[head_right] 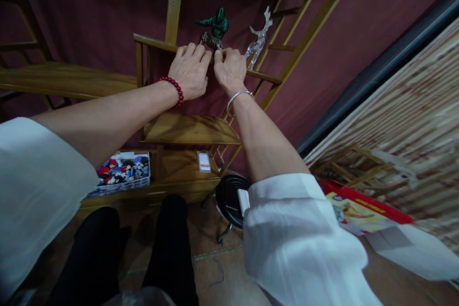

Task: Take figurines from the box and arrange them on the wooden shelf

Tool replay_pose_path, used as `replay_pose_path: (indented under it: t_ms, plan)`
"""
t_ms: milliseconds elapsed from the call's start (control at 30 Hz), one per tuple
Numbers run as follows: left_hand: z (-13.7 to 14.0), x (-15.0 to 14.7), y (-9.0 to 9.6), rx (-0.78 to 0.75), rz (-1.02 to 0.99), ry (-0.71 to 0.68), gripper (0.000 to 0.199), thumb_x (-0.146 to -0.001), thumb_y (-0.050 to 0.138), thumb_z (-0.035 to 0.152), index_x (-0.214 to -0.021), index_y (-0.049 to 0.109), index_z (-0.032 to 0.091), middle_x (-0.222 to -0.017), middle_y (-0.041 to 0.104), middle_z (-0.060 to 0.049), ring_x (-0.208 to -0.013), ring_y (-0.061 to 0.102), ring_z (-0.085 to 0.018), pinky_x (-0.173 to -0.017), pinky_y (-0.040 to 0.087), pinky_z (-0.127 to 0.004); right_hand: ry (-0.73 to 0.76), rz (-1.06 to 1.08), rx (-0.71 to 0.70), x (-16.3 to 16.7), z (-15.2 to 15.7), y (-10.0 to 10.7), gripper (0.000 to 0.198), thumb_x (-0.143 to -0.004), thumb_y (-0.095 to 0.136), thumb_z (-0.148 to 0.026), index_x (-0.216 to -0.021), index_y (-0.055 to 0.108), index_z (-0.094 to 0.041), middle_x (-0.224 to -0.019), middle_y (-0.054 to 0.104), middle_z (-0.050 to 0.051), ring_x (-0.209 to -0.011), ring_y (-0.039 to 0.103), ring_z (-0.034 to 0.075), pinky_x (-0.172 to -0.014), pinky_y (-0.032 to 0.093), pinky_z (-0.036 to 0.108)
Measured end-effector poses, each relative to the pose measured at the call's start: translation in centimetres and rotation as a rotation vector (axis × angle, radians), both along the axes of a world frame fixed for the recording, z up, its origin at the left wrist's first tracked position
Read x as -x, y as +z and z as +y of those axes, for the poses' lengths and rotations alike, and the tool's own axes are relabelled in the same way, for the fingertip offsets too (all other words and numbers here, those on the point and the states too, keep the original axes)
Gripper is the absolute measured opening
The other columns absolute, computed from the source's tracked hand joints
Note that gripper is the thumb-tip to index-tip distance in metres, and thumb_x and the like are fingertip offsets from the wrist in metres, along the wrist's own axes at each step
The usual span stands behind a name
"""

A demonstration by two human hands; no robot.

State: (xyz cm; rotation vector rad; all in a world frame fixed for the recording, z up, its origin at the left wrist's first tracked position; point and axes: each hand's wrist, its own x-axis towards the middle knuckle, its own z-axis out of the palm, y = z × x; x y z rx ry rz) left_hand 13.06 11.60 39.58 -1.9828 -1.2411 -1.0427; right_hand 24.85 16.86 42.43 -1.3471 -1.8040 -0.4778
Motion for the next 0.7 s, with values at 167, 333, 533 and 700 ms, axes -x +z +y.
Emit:
replay_pose_path:
  t_ms: [167, 333, 533, 700]
  plan:
    - [0.49, 0.03, 0.04, 0.028, -0.013, -0.043, 0.033, -0.073, 0.048, 0.028, -0.103, 0.054, 0.015, -0.108, 0.048, -0.009, -0.111, 0.037, -0.028, -0.095, 0.028, -0.045, -0.028, 0.022, -0.010, 0.10, -0.03, 0.22, 0.038, -0.092, 0.025, -0.038, -0.082, 0.053, -0.013, -0.090, 0.059, 0.011, -0.093, 0.051, 0.018, -0.087, 0.035, 0.033]
    - [0.82, -0.11, 0.22, -0.004, 0.025, -0.005, 0.035, -0.068, 0.048, 0.028, -0.101, 0.056, 0.017, -0.109, 0.051, -0.010, -0.108, 0.039, -0.031, -0.089, 0.032, -0.048, -0.041, 0.016, 0.016, 0.03, -0.03, 0.56, 0.043, -0.090, 0.025, -0.046, -0.078, 0.055, -0.018, -0.088, 0.060, 0.010, -0.091, 0.054, 0.022, -0.085, 0.038, 0.039]
    - [0.97, -0.04, 0.08, 0.000, -0.007, -0.053, 0.037, -0.066, 0.049, 0.030, -0.101, 0.056, 0.023, -0.111, 0.051, -0.009, -0.108, 0.037, -0.033, -0.089, 0.031, -0.051, -0.032, 0.032, 0.040, 0.08, -0.01, 0.70, 0.043, -0.089, 0.024, -0.046, -0.078, 0.056, -0.020, -0.089, 0.060, 0.010, -0.094, 0.055, 0.025, -0.086, 0.039, 0.044]
    - [0.22, 0.28, -0.33, -0.006, 0.026, -0.038, 0.038, -0.070, 0.049, 0.023, -0.107, 0.051, 0.014, -0.113, 0.048, -0.012, -0.109, 0.037, -0.029, -0.093, 0.028, -0.046, -0.039, 0.019, 0.057, 0.11, -0.18, 0.63, 0.048, -0.090, 0.021, -0.049, -0.080, 0.057, -0.018, -0.092, 0.060, 0.011, -0.094, 0.054, 0.023, -0.086, 0.038, 0.041]
